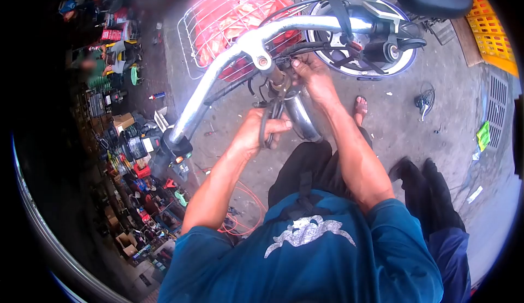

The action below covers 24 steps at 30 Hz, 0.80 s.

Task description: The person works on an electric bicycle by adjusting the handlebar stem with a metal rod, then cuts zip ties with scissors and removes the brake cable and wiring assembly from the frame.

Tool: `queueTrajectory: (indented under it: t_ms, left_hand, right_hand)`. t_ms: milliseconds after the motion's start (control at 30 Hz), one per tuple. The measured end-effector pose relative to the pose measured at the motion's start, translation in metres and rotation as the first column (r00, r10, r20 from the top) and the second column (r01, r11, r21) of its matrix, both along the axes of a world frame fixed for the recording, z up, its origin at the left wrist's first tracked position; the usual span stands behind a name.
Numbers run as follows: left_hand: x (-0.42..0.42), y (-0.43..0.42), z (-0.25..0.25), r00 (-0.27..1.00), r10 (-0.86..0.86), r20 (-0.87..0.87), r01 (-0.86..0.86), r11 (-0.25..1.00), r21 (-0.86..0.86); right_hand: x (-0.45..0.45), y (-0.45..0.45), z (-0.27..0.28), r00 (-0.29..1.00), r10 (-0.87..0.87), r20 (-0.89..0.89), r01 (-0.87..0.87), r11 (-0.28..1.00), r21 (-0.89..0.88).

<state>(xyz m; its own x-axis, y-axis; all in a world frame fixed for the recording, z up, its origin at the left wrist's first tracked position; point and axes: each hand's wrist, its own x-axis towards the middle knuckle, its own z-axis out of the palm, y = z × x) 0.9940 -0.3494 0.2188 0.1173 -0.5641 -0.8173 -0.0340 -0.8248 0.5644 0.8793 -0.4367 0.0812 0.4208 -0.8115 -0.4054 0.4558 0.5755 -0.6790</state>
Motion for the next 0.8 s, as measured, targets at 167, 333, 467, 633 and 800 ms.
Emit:
queueTrajectory:
  t_ms: [167, 333, 467, 633, 800]
  left_hand:
    - [-0.003, 0.023, -0.01, 0.985, -0.077, 0.154, 0.074, 0.997, 0.022]
    - [-0.007, 0.07, 0.004, 0.987, -0.094, 0.132, 0.086, 0.994, 0.067]
    - [-0.013, 0.081, 0.005, 0.992, -0.026, 0.121, 0.015, 0.996, 0.093]
    - [-0.018, 0.058, 0.009, 0.993, 0.068, 0.093, -0.069, 0.998, 0.012]
    - [-0.017, 0.047, 0.0, 0.992, 0.039, 0.119, -0.04, 0.999, 0.007]
  right_hand:
    - [0.007, 0.001, 0.022, 0.98, -0.106, -0.167, 0.091, 0.991, -0.095]
    - [-0.001, -0.015, 0.071, 0.998, 0.058, -0.019, -0.048, 0.943, 0.33]
    - [0.008, -0.022, 0.061, 0.996, 0.079, 0.027, -0.083, 0.912, 0.401]
    - [0.0, -0.025, 0.064, 0.975, 0.219, -0.043, -0.191, 0.919, 0.345]
    - [-0.004, -0.016, 0.048, 0.999, 0.043, 0.025, -0.049, 0.953, 0.299]
